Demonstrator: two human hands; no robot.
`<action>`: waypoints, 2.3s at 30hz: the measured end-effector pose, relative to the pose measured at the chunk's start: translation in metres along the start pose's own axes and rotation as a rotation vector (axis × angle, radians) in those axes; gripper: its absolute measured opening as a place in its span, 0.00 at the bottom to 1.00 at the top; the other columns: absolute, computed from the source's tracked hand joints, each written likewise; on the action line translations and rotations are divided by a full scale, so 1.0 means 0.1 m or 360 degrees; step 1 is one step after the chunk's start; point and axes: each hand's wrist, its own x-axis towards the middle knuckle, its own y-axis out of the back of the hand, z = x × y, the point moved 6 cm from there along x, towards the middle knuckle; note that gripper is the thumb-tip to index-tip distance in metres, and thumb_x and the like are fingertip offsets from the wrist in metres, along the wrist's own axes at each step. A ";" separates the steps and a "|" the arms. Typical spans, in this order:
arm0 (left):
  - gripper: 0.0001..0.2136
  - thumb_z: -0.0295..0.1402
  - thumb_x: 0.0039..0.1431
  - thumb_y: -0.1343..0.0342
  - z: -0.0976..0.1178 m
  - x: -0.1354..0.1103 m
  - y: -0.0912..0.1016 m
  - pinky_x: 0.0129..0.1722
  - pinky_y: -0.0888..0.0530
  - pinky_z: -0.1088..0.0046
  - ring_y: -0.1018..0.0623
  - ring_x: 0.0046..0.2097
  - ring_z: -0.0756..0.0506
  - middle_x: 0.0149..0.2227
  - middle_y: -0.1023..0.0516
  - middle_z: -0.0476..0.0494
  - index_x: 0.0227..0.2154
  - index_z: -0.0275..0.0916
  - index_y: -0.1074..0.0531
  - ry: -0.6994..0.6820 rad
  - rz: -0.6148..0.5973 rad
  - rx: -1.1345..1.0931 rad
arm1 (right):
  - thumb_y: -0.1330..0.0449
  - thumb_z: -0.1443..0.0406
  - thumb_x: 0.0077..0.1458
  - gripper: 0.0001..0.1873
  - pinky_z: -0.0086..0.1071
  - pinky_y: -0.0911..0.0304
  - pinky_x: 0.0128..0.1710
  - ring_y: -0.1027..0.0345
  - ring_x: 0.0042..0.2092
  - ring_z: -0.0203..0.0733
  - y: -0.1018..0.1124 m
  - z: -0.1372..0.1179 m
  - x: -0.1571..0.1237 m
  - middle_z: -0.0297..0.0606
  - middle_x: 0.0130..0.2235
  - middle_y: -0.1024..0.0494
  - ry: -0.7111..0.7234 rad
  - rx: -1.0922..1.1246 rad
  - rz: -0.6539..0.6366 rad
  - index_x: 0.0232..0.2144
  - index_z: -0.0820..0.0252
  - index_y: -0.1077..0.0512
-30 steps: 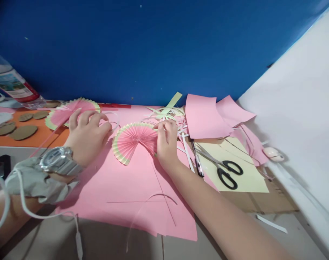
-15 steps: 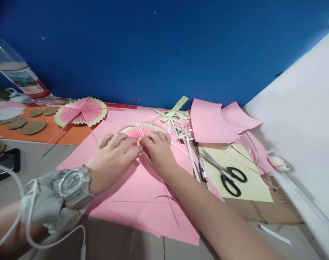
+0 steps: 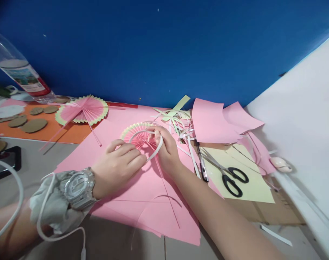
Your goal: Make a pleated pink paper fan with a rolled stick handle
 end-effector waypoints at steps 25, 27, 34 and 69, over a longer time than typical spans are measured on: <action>0.07 0.30 0.61 0.51 -0.22 -0.07 -0.06 0.43 0.32 0.64 0.27 0.38 0.45 0.30 0.22 0.45 0.32 0.38 0.29 0.0239 0.0268 -0.1124 | 0.56 0.52 0.63 0.24 0.32 0.39 0.26 0.38 0.26 0.36 -0.02 0.15 -0.03 0.33 0.23 0.33 -0.0339 0.0208 0.0038 0.24 0.57 0.31; 0.07 0.30 0.62 0.51 -0.21 -0.07 -0.07 0.43 0.32 0.65 0.27 0.38 0.46 0.29 0.22 0.45 0.31 0.38 0.29 0.0232 0.0239 -0.1139 | 0.53 0.53 0.62 0.21 0.34 0.38 0.30 0.37 0.29 0.38 -0.03 0.13 -0.02 0.34 0.26 0.32 -0.0307 0.0111 0.0009 0.28 0.57 0.28; 0.08 0.27 0.62 0.51 -0.22 -0.10 -0.09 0.40 0.31 0.66 0.27 0.35 0.46 0.28 0.23 0.46 0.42 0.38 0.30 0.0209 0.0320 -0.1129 | 0.46 0.59 0.57 0.34 0.47 0.39 0.49 0.38 0.48 0.47 -0.06 0.04 -0.02 0.41 0.49 0.34 0.0078 -0.0312 -0.0029 0.63 0.47 0.54; 0.18 0.26 0.63 0.55 -0.34 -0.17 -0.28 0.42 0.32 0.63 0.27 0.35 0.45 0.30 0.26 0.47 0.56 0.39 0.39 0.0508 0.0155 -0.0993 | 0.44 0.75 0.56 0.22 0.42 0.30 0.46 0.28 0.48 0.42 -0.10 -0.22 -0.13 0.38 0.46 0.23 0.0644 -0.0094 -0.0156 0.50 0.49 0.36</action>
